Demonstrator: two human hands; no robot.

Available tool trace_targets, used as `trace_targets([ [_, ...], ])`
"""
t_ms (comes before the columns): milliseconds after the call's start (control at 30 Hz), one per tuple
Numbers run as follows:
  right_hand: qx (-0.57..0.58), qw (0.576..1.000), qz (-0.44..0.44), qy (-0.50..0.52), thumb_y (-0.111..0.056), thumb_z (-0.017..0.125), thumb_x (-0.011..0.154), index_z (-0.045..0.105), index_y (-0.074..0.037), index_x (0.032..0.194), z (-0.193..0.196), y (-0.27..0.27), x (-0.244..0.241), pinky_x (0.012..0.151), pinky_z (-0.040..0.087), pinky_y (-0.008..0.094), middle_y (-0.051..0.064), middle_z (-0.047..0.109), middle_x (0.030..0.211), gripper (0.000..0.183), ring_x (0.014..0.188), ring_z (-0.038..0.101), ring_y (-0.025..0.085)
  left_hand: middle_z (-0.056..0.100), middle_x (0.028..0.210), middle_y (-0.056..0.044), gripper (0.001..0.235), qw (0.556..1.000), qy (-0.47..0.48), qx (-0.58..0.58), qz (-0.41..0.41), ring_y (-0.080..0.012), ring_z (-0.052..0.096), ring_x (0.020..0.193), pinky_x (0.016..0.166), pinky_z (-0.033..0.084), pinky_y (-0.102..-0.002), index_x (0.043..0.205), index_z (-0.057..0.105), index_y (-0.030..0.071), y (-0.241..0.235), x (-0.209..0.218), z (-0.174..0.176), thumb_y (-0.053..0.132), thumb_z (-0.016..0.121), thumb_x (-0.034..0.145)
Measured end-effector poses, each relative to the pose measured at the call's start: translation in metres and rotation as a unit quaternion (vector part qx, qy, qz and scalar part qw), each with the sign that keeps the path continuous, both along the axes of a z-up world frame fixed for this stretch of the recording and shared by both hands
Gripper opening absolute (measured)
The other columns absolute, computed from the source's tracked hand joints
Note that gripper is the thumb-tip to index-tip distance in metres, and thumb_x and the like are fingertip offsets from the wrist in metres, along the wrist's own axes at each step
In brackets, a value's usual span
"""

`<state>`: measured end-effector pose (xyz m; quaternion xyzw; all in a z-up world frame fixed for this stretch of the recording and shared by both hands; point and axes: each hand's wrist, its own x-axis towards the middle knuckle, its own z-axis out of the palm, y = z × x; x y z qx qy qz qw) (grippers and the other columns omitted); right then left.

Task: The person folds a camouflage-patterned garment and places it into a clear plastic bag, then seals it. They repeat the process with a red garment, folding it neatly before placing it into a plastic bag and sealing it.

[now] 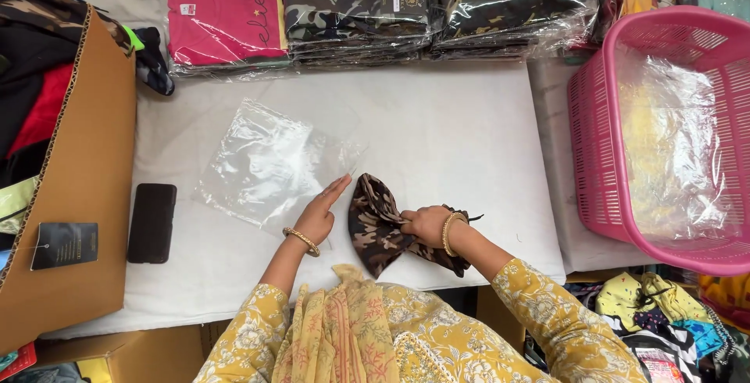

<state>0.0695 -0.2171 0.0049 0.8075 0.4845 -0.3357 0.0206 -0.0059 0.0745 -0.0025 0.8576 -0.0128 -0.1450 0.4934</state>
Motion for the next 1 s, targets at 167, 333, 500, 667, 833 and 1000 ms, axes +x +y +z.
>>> trace_targets([
  [167,0.007,0.998,0.019,0.062,-0.021,0.076,0.086,0.069,-0.014,0.112,0.050,0.019,0.008,0.081,0.055,0.044,0.005,0.059,0.129,0.028,0.095,0.069,0.029,0.038,0.163,0.000,0.099,0.988,-0.101,0.079,-0.086,-0.0274,0.033,0.151,0.124,0.024,-0.041,0.157,0.035,0.024,-0.008,0.004,0.010,-0.025,0.039,0.071],
  [333,0.135,0.987,0.016,0.090,-0.020,0.079,0.080,0.069,-0.011,0.109,0.068,0.007,0.009,0.074,0.055,0.044,0.006,0.060,0.129,0.032,0.088,0.069,0.029,0.040,0.162,-0.004,0.098,0.999,-0.041,0.018,-0.010,-0.0263,0.045,0.143,0.118,0.038,-0.037,0.156,0.039,0.026,-0.002,0.015,0.032,-0.027,0.037,0.073],
  [500,0.079,0.995,-0.010,0.063,-0.017,0.078,0.080,0.069,-0.011,0.111,0.088,-0.028,0.009,0.073,0.055,0.045,0.005,0.061,0.127,0.033,0.085,0.069,0.029,0.057,0.144,-0.012,0.077,0.991,0.071,0.032,0.104,-0.0219,0.072,0.107,0.094,0.059,-0.034,0.149,0.048,0.027,0.022,0.016,-0.028,-0.017,0.042,0.086],
  [667,0.222,0.968,-0.079,-0.081,-0.015,0.078,0.071,0.073,-0.014,0.103,0.084,-0.034,0.008,0.077,0.056,0.043,0.004,0.064,0.112,0.033,0.093,0.068,0.028,0.073,0.125,-0.017,0.049,0.993,0.099,0.045,0.051,-0.0259,0.072,0.104,0.093,0.057,-0.037,0.138,0.064,0.017,-0.012,-0.013,-0.134,-0.006,0.049,0.098],
  [833,0.200,0.976,0.011,-0.084,-0.010,0.072,0.080,0.073,-0.014,0.105,0.032,-0.018,0.013,0.082,0.055,0.042,0.002,0.064,0.120,0.025,0.095,0.068,0.027,0.071,0.125,-0.029,0.049,0.946,0.254,-0.167,0.109,-0.0421,0.064,0.110,0.091,0.052,-0.048,0.138,0.065,0.005,-0.018,-0.020,-0.129,-0.014,0.048,0.097],
  [1000,-0.036,0.999,-0.032,0.004,-0.007,0.069,0.082,0.071,-0.018,0.113,0.042,-0.036,0.014,0.084,0.055,0.042,0.001,0.056,0.136,0.033,0.099,0.066,0.027,0.057,0.145,-0.003,0.079,0.993,0.038,-0.027,0.110,-0.0239,0.056,0.132,0.110,0.044,-0.029,0.140,0.063,0.019,-0.009,-0.011,-0.040,-0.023,0.037,0.078],
])
